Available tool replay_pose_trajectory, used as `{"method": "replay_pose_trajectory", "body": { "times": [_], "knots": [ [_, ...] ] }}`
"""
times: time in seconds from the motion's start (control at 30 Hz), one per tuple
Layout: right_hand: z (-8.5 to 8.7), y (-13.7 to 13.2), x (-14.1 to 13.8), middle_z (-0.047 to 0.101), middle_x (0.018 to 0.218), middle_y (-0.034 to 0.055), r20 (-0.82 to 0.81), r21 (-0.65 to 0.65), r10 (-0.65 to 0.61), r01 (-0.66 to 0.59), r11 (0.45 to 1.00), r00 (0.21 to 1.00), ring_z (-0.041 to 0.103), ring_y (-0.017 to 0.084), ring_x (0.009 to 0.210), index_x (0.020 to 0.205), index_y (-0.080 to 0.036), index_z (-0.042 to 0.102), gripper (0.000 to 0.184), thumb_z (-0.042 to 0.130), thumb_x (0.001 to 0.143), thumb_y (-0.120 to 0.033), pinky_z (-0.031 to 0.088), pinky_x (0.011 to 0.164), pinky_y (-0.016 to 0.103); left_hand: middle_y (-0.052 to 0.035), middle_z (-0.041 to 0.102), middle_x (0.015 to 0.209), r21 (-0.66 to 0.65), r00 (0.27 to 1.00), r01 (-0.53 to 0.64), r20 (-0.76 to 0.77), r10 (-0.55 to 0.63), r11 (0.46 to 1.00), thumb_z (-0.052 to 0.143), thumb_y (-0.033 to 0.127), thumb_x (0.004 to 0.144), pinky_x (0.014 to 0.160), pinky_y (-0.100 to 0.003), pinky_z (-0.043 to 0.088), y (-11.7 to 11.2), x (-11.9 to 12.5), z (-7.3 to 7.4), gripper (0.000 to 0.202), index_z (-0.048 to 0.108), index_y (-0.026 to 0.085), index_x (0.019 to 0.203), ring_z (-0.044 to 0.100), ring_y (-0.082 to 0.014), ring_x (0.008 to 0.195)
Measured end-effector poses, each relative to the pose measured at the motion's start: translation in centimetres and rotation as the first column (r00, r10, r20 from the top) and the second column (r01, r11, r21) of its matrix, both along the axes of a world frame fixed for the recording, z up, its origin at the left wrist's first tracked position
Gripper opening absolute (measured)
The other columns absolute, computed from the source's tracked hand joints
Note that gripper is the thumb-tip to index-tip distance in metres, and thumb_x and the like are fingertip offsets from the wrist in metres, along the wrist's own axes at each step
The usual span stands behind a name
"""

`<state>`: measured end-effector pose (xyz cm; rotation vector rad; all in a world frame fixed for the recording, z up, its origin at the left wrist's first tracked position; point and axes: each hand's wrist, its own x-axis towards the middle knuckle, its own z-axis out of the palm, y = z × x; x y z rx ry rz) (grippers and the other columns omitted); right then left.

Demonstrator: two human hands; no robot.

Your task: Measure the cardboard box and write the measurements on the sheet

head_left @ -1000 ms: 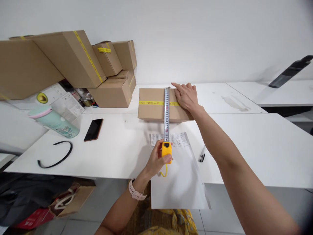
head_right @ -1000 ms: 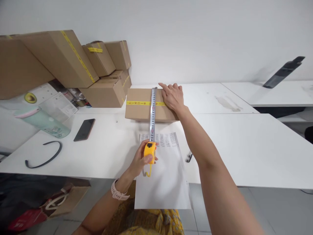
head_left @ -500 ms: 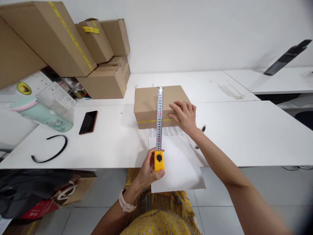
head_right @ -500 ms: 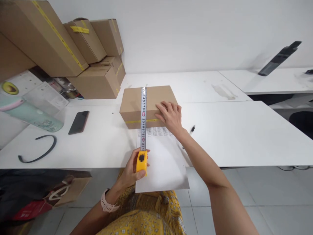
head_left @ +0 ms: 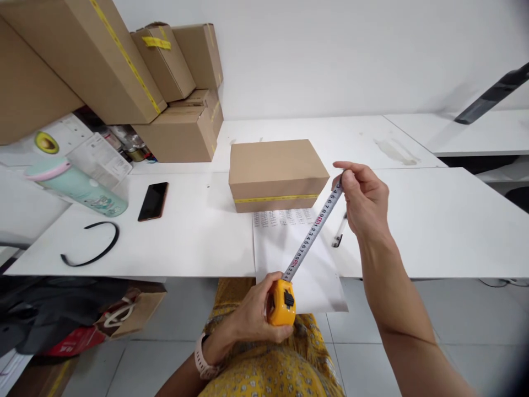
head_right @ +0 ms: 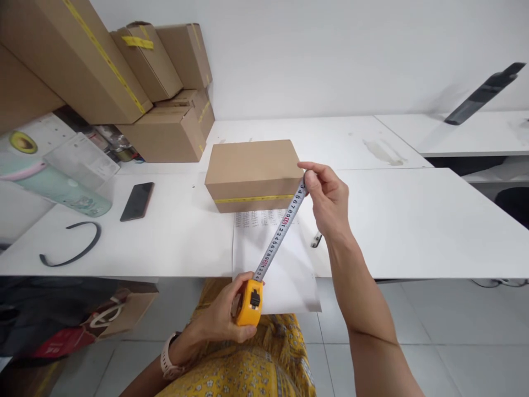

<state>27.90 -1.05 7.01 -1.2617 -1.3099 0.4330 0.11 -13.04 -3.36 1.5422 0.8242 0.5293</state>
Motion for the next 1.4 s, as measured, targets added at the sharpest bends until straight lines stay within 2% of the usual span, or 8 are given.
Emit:
{"method": "replay_pose_trajectory", "body": {
  "times": [0.4,0.53,0.63,0.8,0.97,1.1,1.23,1.4],
  "knots": [
    [-9.2,-9.2,-8.0,0.074,0.087,0.0007,-0.058,-0.099,0.212,-0.217,0.971,0.976,0.068,0.020,0.074,0.120,-0.032,0.067,0.025,0.061,0.097,-0.038,0.055,0.065,0.036,-0.0080,0.061,0.126,0.168,0.976,-0.195,-0.059,0.208,0.966,0.079,0.027,0.074,0.092,-0.036,0.052,2.2,-1.5,1.0,0.104,0.018,0.030,0.158,0.063,-0.0230,0.107],
    [-10.0,-7.0,-4.3,0.069,0.074,0.0016,0.160,-0.214,-0.061,0.095,0.972,0.985,0.062,0.020,0.063,0.109,-0.026,0.068,0.029,0.054,0.097,-0.048,0.050,0.065,0.037,-0.0077,0.064,0.121,0.319,0.937,-0.246,-0.164,0.309,0.915,0.075,0.030,0.077,0.089,-0.035,0.052,3.9,-2.6,1.8,0.093,0.022,0.027,0.154,0.066,-0.0211,0.101],
    [-10.3,-4.1,1.2,0.070,0.082,0.0070,0.459,-0.294,-0.416,0.575,0.763,0.785,0.064,0.023,0.074,0.105,-0.020,0.063,0.035,0.048,0.097,-0.050,0.046,0.073,0.038,-0.0098,0.065,0.122,0.461,0.837,-0.290,-0.304,0.456,0.839,0.075,0.036,0.077,0.089,-0.040,0.053,5.9,-3.9,2.5,0.090,0.026,0.024,0.152,0.068,-0.0247,0.100],
    [-11.0,-1.3,5.8,0.073,0.104,0.0193,0.714,-0.515,-0.127,0.639,0.571,0.689,0.067,0.035,0.093,0.127,-0.015,0.055,0.046,0.054,0.095,-0.049,0.045,0.078,0.042,-0.0151,0.068,0.127,0.648,0.573,-0.182,-0.541,0.615,0.739,0.073,0.038,0.079,0.095,-0.050,0.051,9.5,-4.9,2.8,0.085,0.033,0.019,0.152,0.067,-0.0359,0.110],
    [-11.9,-1.6,6.6,0.074,0.102,0.0171,0.664,-0.512,-0.059,0.510,0.691,0.745,0.067,0.031,0.090,0.120,-0.016,0.067,0.033,0.046,0.095,-0.023,0.046,0.080,0.042,-0.0193,0.068,0.126,0.706,0.494,0.075,-0.640,0.588,0.705,0.064,0.035,0.087,0.100,-0.054,0.048,11.5,-5.2,2.2,0.068,0.043,0.012,0.147,0.063,-0.0388,0.115],
    [-11.9,-3.4,7.8,0.068,0.076,0.0065,0.028,-0.469,-0.107,0.108,0.877,0.994,0.064,0.022,0.070,0.109,-0.017,0.072,0.030,0.055,0.091,-0.034,0.051,0.074,0.040,-0.0233,0.056,0.147,0.788,0.565,0.198,-0.578,0.588,0.584,0.062,0.034,0.090,0.110,-0.057,0.041,11.2,-3.6,2.3,0.058,0.050,0.009,0.142,0.053,-0.0411,0.130],
    [-10.8,-5.1,7.4,0.071,0.083,0.0037,-0.419,-0.240,0.089,-0.205,0.949,0.904,0.068,0.021,0.082,0.113,-0.024,0.072,0.034,0.072,0.082,-0.039,0.054,0.083,0.040,-0.0148,0.060,0.146,0.704,0.711,0.345,-0.628,0.317,0.620,0.047,0.029,0.102,0.105,-0.042,0.050,10.2,2.5,2.7,0.042,0.053,0.015,0.141,0.060,-0.0290,0.128],
    [-11.1,-4.7,4.8,0.063,0.068,-0.0018,-0.407,-0.206,0.082,-0.179,0.962,0.910,0.060,0.016,0.067,0.094,-0.026,0.070,0.031,0.081,0.078,-0.050,0.051,0.072,0.033,-0.0222,0.033,0.166,0.497,0.580,0.641,-0.812,0.054,0.585,0.047,0.034,0.104,0.089,-0.043,0.057,10.7,10.2,2.4,0.052,0.046,0.009,0.149,0.068,-0.0326,0.116]
  ]
}}
